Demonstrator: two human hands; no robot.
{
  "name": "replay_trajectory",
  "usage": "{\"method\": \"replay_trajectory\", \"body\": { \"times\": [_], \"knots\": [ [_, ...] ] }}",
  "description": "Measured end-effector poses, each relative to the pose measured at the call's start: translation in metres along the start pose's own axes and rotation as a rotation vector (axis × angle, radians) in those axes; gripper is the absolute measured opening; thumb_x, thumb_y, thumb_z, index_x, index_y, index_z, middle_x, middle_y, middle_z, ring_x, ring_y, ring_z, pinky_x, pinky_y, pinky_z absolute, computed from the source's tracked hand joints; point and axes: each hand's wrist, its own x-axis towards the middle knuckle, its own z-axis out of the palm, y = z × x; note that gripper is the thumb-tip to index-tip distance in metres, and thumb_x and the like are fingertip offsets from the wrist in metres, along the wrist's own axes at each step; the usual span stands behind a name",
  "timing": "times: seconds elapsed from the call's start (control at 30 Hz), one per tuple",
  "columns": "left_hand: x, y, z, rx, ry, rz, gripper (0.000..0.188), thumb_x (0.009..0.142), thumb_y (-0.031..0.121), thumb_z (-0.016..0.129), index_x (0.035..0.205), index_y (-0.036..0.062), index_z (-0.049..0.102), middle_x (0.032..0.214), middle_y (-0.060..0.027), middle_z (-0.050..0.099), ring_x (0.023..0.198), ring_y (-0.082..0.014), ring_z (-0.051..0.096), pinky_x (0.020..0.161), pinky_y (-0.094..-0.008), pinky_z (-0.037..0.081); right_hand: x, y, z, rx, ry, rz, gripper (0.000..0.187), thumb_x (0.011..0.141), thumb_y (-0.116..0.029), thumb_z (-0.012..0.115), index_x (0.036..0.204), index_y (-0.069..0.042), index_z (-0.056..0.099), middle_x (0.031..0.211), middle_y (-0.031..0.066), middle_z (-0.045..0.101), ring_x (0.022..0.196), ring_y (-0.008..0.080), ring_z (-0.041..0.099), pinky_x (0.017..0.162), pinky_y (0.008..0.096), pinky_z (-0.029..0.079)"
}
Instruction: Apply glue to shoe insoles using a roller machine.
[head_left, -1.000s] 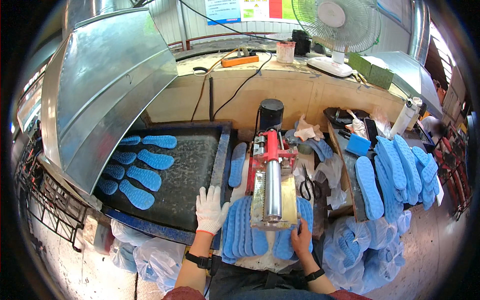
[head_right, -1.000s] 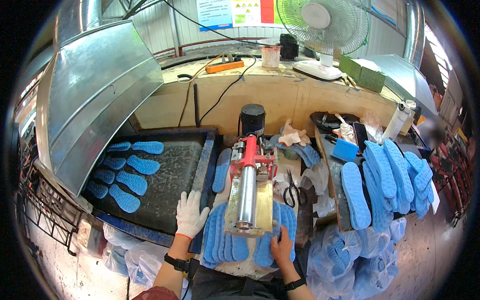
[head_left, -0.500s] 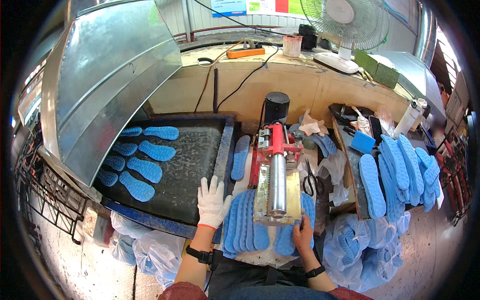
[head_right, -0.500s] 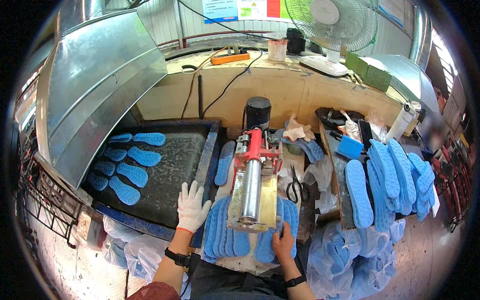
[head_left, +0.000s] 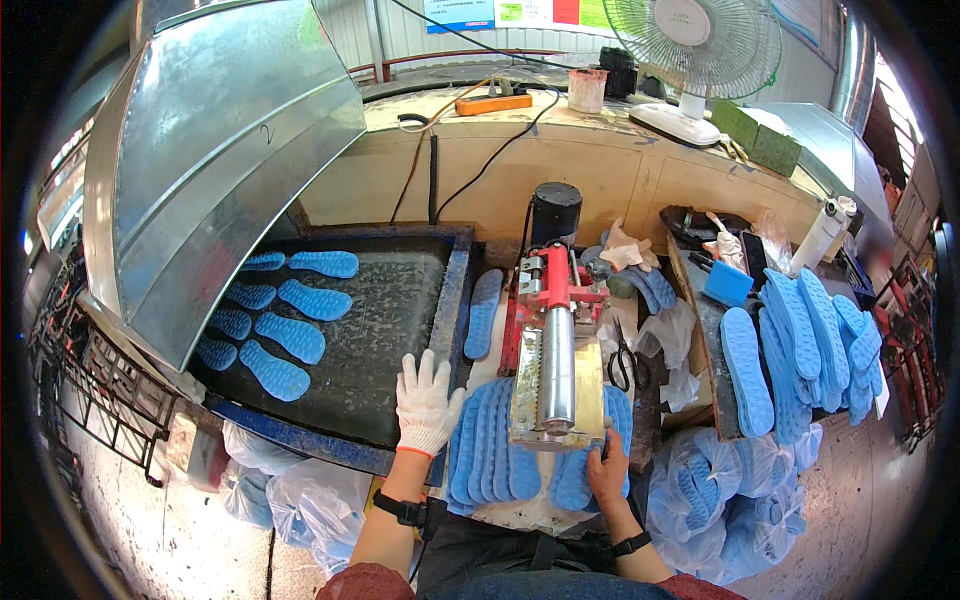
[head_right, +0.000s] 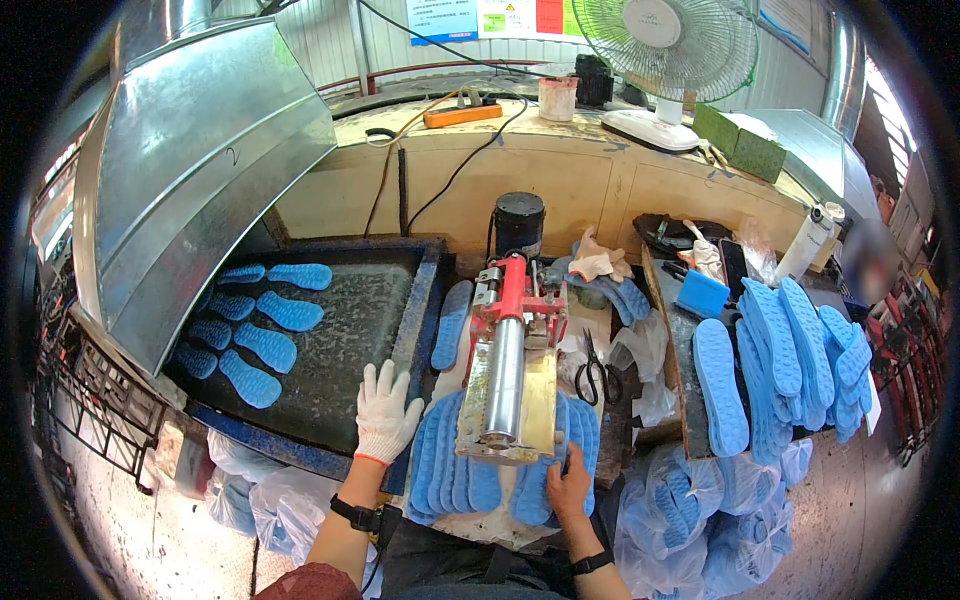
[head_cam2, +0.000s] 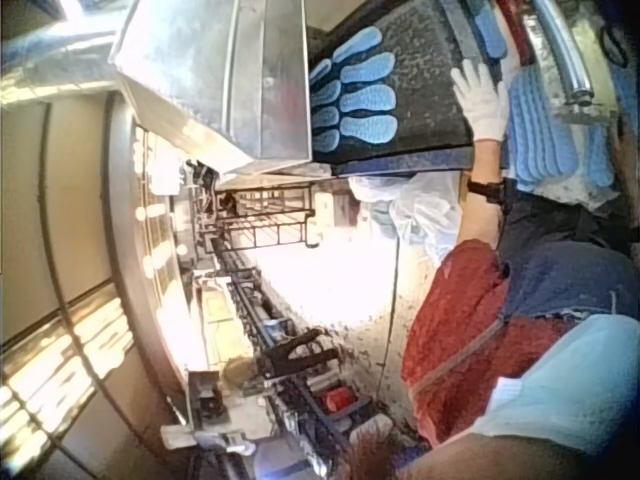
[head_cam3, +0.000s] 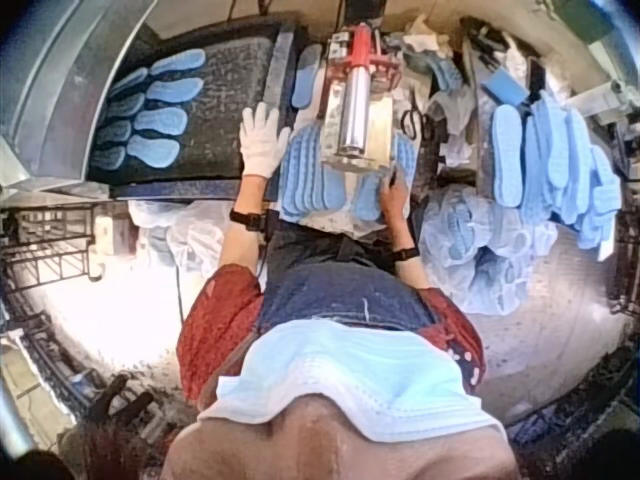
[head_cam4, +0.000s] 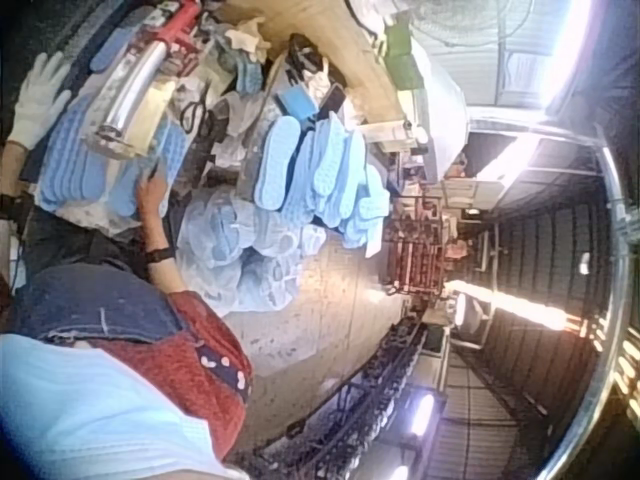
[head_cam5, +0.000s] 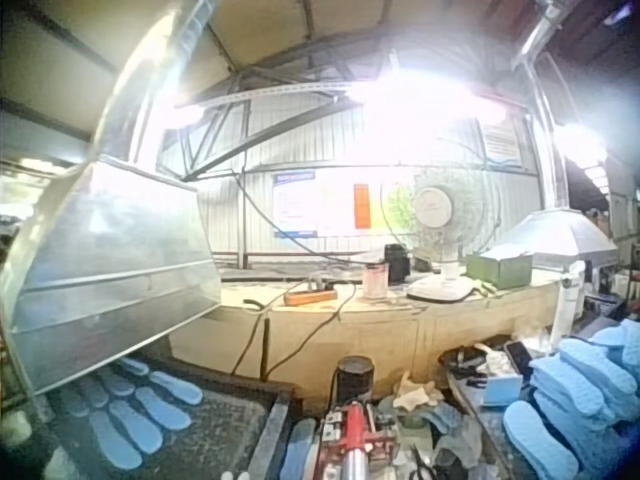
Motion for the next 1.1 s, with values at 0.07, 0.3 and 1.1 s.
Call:
{"method": "replay_trajectory", "body": {
  "times": [0.07,0.3,1.1],
  "knots": [
    [0.0,-0.002,0.002,0.087,-0.044,0.037,0.064,0.078,0.027,0.067,0.135,0.0068,0.044,0.137,-0.0195,0.044,0.129,-0.0463,0.035,0.103,-0.0558,0.033,0.0,-0.002,0.0,0.052,-0.041,0.06,0.044,0.079,-0.008,0.055,0.122,0.001,0.05,0.09,0.0205,0.063,0.079,0.0293,0.063,0.074,0.0369,0.05],
    [0.004,0.004,-0.003,0.071,-0.114,0.022,0.059,0.078,0.027,0.067,0.129,0.0044,0.049,0.134,-0.0191,0.045,0.126,-0.045,0.038,0.102,-0.053,0.035,0.001,-0.011,-0.006,0.009,-0.065,0.114,0.044,0.08,-0.01,0.055,0.122,0.001,0.05,0.092,0.0198,0.064,0.081,0.0282,0.064,0.075,0.0369,0.05],
    [0.004,0.006,-0.004,0.061,-0.047,0.024,0.062,0.078,0.026,0.067,0.133,0.0047,0.046,0.136,-0.0205,0.044,0.129,-0.0452,0.035,0.105,-0.0537,0.032,0.003,-0.012,-0.009,-0.009,-0.116,0.211,0.044,0.079,-0.009,0.056,0.121,0.002,0.05,0.083,0.0183,0.06,0.07,0.0257,0.059,0.069,0.0345,0.048]
  ]
}}
